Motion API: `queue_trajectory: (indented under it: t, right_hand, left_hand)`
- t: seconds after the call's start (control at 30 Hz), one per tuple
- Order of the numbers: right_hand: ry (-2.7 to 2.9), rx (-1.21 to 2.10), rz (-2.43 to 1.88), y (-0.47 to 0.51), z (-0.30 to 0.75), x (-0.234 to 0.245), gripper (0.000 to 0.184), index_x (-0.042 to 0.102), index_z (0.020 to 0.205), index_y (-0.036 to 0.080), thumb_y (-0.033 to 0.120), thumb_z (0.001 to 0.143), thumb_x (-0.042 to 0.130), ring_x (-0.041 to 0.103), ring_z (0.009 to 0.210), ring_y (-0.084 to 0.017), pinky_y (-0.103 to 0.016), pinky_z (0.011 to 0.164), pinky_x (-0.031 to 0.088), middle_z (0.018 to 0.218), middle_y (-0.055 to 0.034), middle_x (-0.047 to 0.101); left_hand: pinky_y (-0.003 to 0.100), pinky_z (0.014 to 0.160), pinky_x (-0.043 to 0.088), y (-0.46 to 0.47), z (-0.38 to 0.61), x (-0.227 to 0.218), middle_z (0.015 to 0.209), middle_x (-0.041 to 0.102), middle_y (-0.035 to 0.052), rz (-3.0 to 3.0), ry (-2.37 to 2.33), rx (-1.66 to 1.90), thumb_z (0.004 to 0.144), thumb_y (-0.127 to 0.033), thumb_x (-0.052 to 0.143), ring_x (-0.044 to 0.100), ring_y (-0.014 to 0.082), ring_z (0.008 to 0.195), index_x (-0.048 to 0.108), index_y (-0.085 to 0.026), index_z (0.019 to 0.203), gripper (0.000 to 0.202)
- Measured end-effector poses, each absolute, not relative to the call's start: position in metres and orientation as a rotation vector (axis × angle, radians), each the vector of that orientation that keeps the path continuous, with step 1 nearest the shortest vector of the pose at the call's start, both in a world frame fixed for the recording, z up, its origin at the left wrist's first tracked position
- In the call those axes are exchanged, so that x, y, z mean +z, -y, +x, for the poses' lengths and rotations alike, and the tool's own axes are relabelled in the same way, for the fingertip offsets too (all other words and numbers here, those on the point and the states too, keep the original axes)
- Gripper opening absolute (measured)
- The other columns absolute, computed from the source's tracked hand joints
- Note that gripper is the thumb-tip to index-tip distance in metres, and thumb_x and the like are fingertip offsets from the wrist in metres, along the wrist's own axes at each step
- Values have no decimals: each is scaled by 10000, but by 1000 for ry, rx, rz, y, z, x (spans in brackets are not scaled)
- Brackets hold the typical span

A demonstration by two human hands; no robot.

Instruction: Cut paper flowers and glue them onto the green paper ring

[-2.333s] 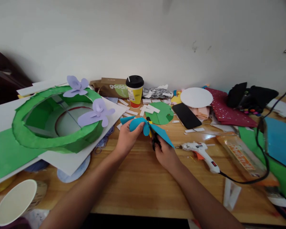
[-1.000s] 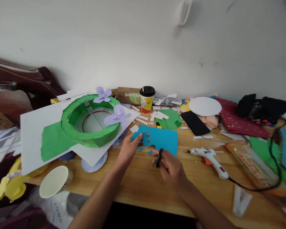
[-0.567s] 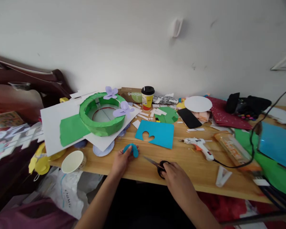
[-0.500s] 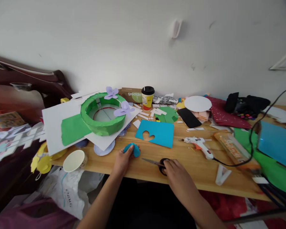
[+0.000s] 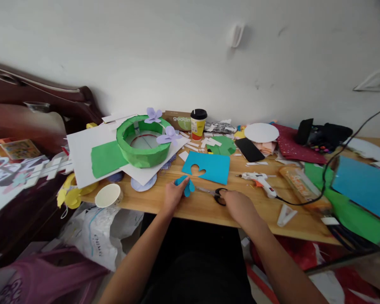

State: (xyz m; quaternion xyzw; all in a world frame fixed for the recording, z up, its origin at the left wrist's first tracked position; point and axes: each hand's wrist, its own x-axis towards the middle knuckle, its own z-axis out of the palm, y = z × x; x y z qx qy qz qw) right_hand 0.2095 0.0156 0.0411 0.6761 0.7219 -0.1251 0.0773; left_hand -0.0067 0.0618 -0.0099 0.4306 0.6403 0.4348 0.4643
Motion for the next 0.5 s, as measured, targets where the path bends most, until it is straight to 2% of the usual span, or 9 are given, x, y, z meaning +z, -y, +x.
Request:
queue_trajectory:
  t: [0.07, 0.13, 0.23, 0.33, 0.37, 0.43, 0.5]
  right_hand:
    - [-2214, -328, 2044, -17, 206, 40, 307, 669, 1081, 175, 76, 919, 427, 636, 1002, -261, -314, 765, 451, 1072, -147, 684]
    - [-2255, -303, 2073, -17, 205, 38, 347, 661, 1106, 161, 32, 911, 404, 608, 1066, -252, -309, 804, 453, 1133, -155, 663]
    - [-2282, -326, 2121, -15, 207, 35, 260, 688, 1041, 183, 145, 947, 448, 649, 957, -238, -307, 776, 482, 1053, -122, 691]
    - [-2443, -369, 2257, -11, 200, 29, 264, 662, 1136, 211, 290, 970, 472, 637, 1023, -245, -340, 843, 500, 1171, -108, 661]
    - [-2579, -465, 2284, -8, 194, 26, 309, 616, 1226, 219, 328, 957, 507, 617, 1080, -247, -352, 885, 497, 1248, -109, 627]
    - [-2898, -839, 2200, -4, 178, 21, 551, 478, 1384, 232, 384, 878, 637, 567, 1184, -249, -369, 965, 481, 1376, -115, 541]
    - [-3062, -1252, 2001, 0, 159, 18, 775, 389, 1444, 239, 406, 777, 746, 517, 1258, -262, -391, 1001, 472, 1432, -126, 487]
  left_hand:
    - [224, 424, 326, -59, -6, -10, 473, 542, -1, 1094, -1590, 1065, 643, -623, 714, 458, 111, 440, 552, -171, 528, 493]
    - [224, 419, 305, -58, -6, -10, 457, 506, -11, 1124, -1611, 1063, 648, -631, 699, 429, 105, 437, 515, -181, 501, 508]
    - [227, 418, 281, -57, -8, -10, 444, 472, -17, 1163, -1624, 1051, 652, -639, 687, 405, 101, 437, 483, -189, 480, 524]
    - [228, 422, 269, -53, -7, -8, 443, 441, -27, 1210, -1603, 1030, 662, -633, 679, 380, 96, 436, 479, -187, 481, 521]
    - [228, 424, 268, -50, -6, -6, 444, 430, -31, 1229, -1583, 1019, 665, -628, 678, 370, 94, 436, 482, -185, 485, 517]
    - [226, 427, 264, -42, -5, -2, 450, 413, -39, 1270, -1527, 995, 670, -619, 677, 351, 88, 439, 491, -179, 492, 510]
    - [223, 429, 253, -33, -5, 3, 451, 395, -43, 1307, -1461, 972, 677, -612, 672, 329, 82, 440, 488, -173, 485, 513]
